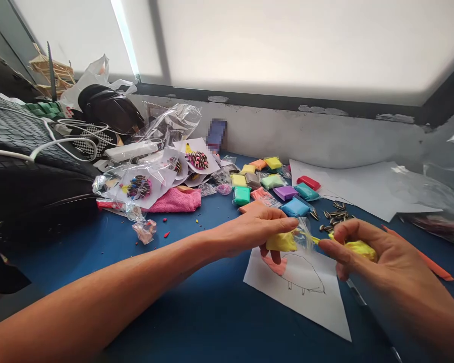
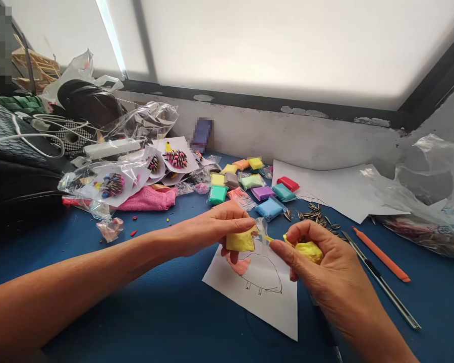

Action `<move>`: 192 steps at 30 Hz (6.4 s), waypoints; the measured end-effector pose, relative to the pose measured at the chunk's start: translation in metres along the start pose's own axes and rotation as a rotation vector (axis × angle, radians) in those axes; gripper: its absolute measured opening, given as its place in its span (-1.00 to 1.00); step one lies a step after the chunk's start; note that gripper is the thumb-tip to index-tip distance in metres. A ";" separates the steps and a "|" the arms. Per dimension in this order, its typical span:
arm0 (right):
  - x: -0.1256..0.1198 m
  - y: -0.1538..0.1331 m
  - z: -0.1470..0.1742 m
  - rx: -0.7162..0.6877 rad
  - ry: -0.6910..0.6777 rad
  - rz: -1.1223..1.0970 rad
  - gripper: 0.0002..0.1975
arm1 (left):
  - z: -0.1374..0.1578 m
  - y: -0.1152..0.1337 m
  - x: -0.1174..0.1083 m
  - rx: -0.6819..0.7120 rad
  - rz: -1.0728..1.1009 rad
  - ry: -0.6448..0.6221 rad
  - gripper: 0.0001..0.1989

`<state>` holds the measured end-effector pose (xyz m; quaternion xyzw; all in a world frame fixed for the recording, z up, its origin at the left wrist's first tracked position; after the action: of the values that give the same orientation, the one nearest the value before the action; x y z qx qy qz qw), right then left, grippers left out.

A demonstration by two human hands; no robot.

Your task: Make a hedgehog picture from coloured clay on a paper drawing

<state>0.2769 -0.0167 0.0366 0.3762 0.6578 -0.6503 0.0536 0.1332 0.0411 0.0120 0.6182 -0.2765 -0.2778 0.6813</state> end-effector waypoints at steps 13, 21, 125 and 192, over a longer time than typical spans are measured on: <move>-0.035 -0.021 0.001 -0.101 0.311 0.110 -0.64 | -0.004 0.005 -0.017 0.084 -0.279 0.098 -0.62; -0.027 -0.017 0.001 -0.081 0.216 0.015 -0.52 | -0.038 0.039 -0.062 0.200 -0.568 0.400 -0.80; 0.015 -0.006 0.012 0.096 0.034 -0.262 -0.50 | -0.003 -0.002 0.005 -0.100 0.201 0.042 -0.86; 0.017 -0.030 0.042 -0.347 -0.009 -0.103 -0.80 | 0.017 -0.024 0.040 -0.124 -0.043 -0.116 -0.82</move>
<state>0.2299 -0.0432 0.0454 0.3244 0.7783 -0.5305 0.0873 0.1475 -0.0013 -0.0091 0.5634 -0.2846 -0.3444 0.6950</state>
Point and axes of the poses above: each hand's wrist, its own z-axis away from the middle knuckle, its own x-axis out of the palm, y = z × x, the point moved 10 cm from there along -z, towards the middle knuckle, and after that the axes turned 10 degrees about y, right-handed, at the moved point
